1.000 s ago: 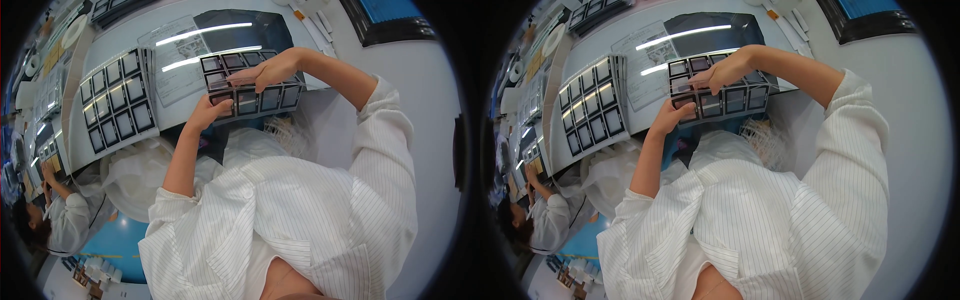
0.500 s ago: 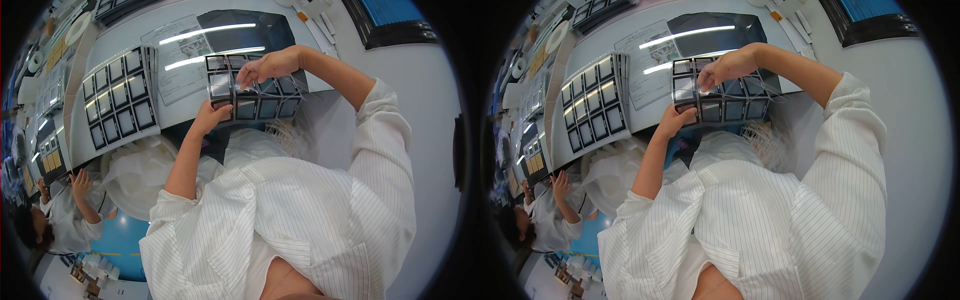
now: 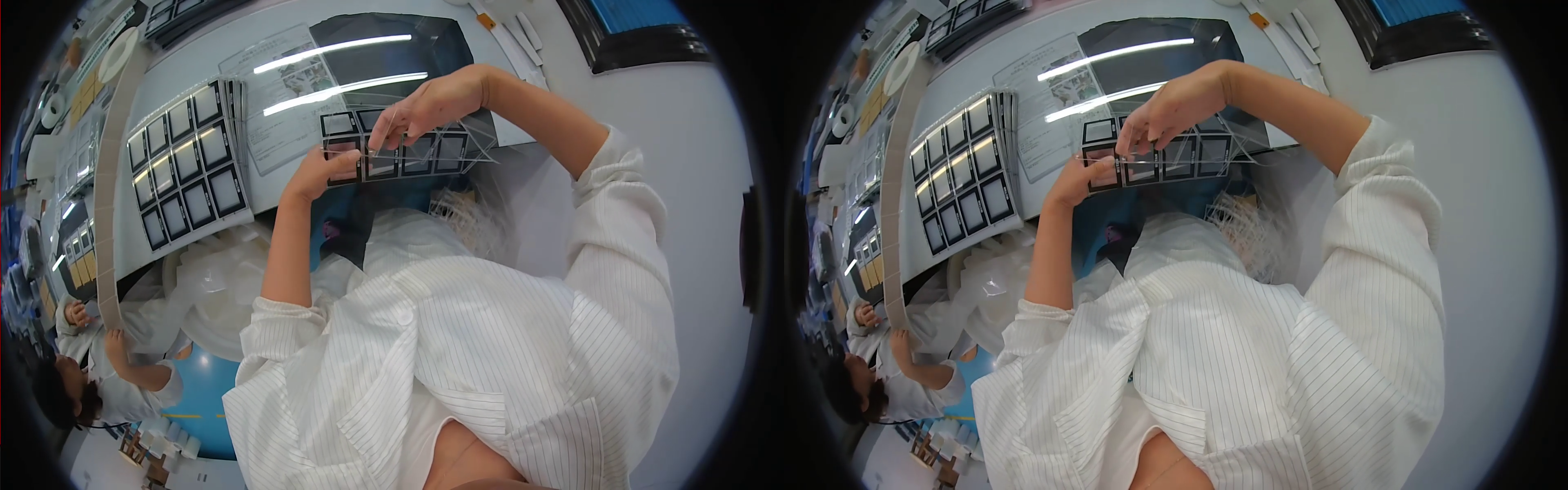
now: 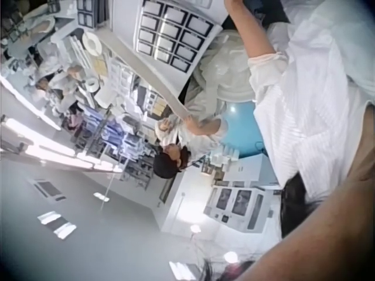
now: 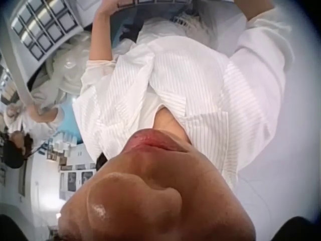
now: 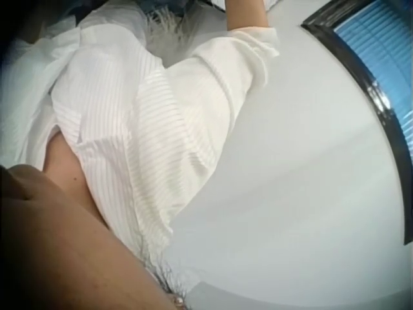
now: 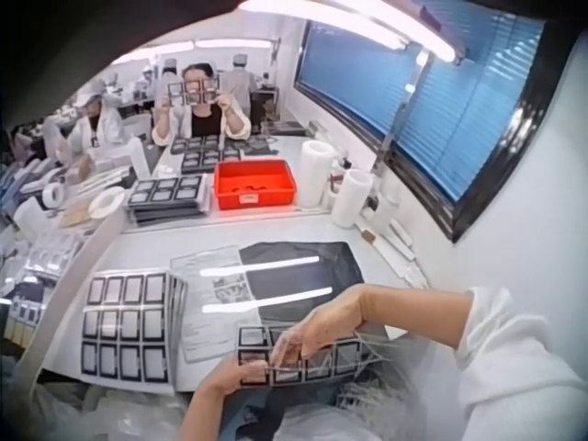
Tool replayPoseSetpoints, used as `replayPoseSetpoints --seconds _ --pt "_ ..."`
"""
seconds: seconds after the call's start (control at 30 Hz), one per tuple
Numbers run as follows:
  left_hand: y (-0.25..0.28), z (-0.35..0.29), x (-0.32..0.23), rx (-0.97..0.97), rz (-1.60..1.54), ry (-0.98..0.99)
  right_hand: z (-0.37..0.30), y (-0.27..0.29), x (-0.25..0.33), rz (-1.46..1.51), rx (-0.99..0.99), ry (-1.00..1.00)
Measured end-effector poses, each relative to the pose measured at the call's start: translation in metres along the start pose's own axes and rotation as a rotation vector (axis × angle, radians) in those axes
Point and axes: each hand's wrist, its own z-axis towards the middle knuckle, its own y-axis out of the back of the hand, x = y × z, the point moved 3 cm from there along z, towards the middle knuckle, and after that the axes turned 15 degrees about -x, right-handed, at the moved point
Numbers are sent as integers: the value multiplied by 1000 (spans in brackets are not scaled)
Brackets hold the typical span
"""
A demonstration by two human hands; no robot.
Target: Placing small electronic parts into compartment trays and managing plastic waste at a manufacturing station.
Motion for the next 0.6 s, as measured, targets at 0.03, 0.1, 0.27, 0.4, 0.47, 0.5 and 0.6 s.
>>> replayPoseSetpoints --seconds 0.03,0.1,0.27,0.4,0.47,0.5,0.6 --pt "1 2 0 0 1 -4 0 -2 0 -77 -30 72" --pt "0 4 -5 -61 114 -107 -3 -4 -5 -124 -47 98" --pt "-12 4 0 -46 173 -124 -5 -16 -40 157 34 -248" --pt "-15 -2 0 -19 183 -96 -7 -9 -43 225 112 -206" --pt "-7 -9 8 -23 143 -83 -22 12 -30 373 29 -96" --pt "-2 -13 9 -20 107 -79 -33 23 -29 376 30 -91" --pt "7 -16 21 -7 114 -27 -53 43 -28 452 -72 98"
